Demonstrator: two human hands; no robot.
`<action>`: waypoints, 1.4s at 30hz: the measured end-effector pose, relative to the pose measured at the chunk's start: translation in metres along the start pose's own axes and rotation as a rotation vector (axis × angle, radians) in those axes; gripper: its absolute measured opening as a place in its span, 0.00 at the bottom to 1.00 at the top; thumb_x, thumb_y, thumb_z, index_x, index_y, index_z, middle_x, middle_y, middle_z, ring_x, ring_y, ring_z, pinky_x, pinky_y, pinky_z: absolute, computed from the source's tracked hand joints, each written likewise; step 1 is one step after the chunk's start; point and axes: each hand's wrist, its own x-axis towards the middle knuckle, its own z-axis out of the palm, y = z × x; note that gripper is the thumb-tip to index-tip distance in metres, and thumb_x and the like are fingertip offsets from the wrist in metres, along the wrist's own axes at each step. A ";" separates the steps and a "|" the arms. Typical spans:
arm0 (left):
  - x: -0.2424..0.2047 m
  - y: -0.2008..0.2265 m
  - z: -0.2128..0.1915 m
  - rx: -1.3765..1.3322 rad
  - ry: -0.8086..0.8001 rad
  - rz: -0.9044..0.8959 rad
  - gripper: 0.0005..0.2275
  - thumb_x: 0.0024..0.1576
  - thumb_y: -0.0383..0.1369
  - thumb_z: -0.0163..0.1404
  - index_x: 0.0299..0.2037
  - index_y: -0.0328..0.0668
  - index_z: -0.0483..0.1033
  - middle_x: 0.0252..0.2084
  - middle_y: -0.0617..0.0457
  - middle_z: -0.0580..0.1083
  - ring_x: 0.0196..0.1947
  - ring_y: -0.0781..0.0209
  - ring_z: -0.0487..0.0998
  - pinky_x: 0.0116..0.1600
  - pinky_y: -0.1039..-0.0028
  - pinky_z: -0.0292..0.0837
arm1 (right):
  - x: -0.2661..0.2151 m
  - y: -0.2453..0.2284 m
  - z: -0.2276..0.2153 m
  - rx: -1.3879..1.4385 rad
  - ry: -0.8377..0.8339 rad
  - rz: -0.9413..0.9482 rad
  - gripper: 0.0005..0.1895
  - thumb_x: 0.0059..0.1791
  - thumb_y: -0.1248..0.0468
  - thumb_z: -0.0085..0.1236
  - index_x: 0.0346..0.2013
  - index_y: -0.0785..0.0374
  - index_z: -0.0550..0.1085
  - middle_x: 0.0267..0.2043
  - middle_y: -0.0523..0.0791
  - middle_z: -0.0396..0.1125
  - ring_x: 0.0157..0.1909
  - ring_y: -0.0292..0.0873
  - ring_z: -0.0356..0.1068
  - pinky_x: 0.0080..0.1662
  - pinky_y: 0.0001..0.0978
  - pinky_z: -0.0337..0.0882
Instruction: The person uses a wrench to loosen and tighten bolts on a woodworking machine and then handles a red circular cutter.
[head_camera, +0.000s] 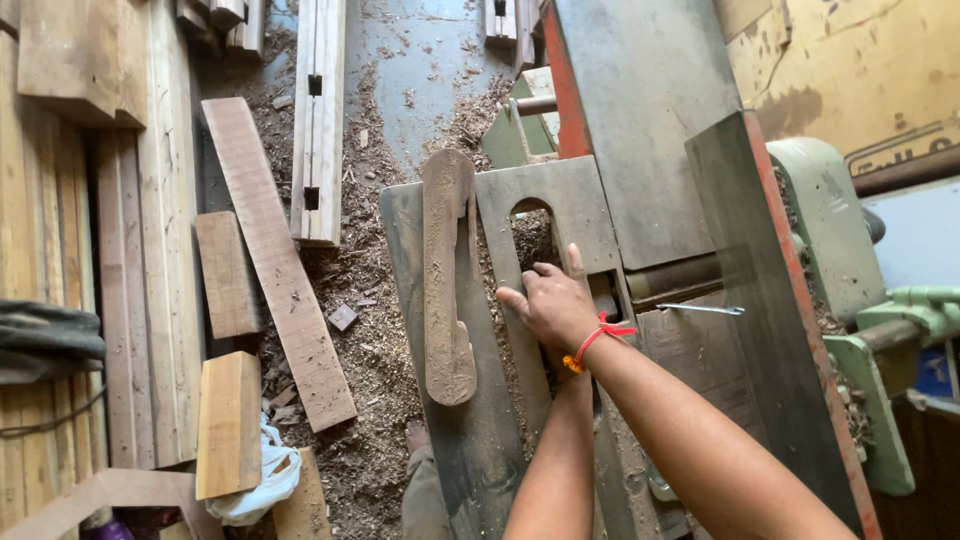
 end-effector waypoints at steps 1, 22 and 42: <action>-0.003 -0.001 -0.001 -0.003 0.012 0.000 0.19 0.66 0.40 0.49 0.60 0.32 0.67 0.53 0.43 0.71 0.52 0.52 0.72 0.57 0.62 0.68 | 0.000 0.000 0.000 -0.057 0.084 -0.115 0.37 0.57 0.37 0.35 0.37 0.68 0.76 0.38 0.55 0.74 0.55 0.55 0.71 0.69 0.57 0.30; 0.001 -0.014 -0.020 -0.031 0.022 0.001 0.19 0.66 0.41 0.51 0.57 0.33 0.69 0.50 0.46 0.73 0.47 0.54 0.74 0.52 0.64 0.71 | -0.017 0.002 -0.017 0.051 0.121 0.155 0.21 0.53 0.45 0.50 0.34 0.59 0.76 0.39 0.50 0.70 0.52 0.54 0.68 0.63 0.52 0.53; -0.022 0.029 0.032 0.311 0.420 0.254 0.20 0.63 0.45 0.52 0.50 0.32 0.80 0.45 0.45 0.81 0.38 0.56 0.80 0.43 0.69 0.77 | -0.037 0.029 -0.023 0.236 -0.208 0.576 0.20 0.50 0.48 0.50 0.38 0.60 0.80 0.42 0.58 0.74 0.48 0.63 0.73 0.53 0.53 0.71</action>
